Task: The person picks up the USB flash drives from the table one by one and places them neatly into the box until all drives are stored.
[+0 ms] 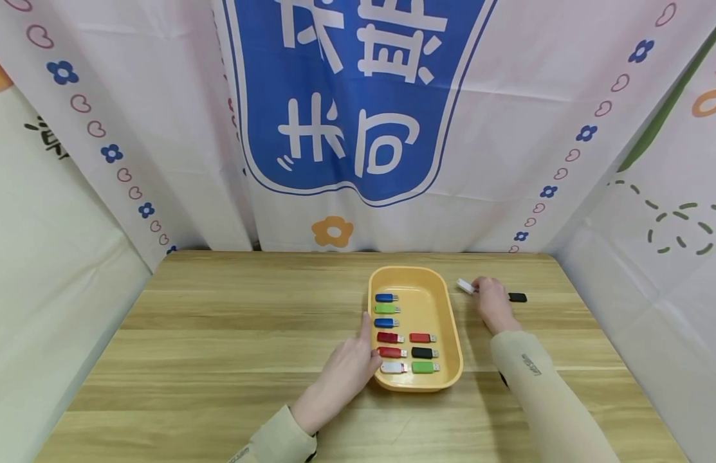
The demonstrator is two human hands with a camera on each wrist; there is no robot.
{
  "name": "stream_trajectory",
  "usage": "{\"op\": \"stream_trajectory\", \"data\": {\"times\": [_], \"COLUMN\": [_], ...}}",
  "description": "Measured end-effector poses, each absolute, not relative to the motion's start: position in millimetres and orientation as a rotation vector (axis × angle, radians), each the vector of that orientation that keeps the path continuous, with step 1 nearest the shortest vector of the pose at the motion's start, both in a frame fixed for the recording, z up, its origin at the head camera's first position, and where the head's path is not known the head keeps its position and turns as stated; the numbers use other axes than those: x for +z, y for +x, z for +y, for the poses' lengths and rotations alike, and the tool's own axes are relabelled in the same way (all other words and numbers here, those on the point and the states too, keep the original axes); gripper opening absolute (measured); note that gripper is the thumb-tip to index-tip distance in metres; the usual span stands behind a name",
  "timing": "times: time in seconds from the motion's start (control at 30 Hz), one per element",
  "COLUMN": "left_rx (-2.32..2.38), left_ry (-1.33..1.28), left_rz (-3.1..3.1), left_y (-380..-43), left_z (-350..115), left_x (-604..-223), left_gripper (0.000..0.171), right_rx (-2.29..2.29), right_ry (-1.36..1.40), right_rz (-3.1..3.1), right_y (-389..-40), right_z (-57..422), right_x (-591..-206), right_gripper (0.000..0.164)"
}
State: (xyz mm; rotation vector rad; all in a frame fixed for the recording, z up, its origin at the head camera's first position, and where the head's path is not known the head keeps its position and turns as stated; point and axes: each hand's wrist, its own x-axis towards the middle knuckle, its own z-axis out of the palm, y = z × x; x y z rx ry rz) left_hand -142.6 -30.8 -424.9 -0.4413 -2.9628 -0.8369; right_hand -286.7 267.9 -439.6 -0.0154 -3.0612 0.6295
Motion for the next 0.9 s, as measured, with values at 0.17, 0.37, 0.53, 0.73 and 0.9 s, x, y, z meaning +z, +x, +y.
{"op": "stream_trajectory", "data": {"times": [0.17, 0.37, 0.53, 0.73, 0.9], "left_rx": [-0.851, -0.783, -0.785, -0.791, -0.803], "left_ry": [-0.422, -0.473, -0.476, -0.48, -0.475], "left_rz": [-2.964, -2.926, -2.922, -2.927, -2.935], "left_y": [-143, -141, -140, -139, -139], "left_z": [-31, -32, -31, -31, -31], "left_x": [-425, -425, -426, -426, -425], "left_gripper": [0.077, 0.077, 0.079, 0.079, 0.079], "right_rx": [0.699, 0.753, 0.816, 0.829, 0.837], "right_ry": [0.029, 0.059, 0.07, 0.087, 0.136], "right_rz": [-3.032, -3.031, -3.019, -3.001, -2.987], "right_y": [-285, -282, -281, -279, -275], "right_z": [264, 262, 263, 262, 258], "right_x": [-432, -425, -418, -411, -403], "right_gripper": [0.022, 0.023, 0.022, 0.022, 0.022]}}
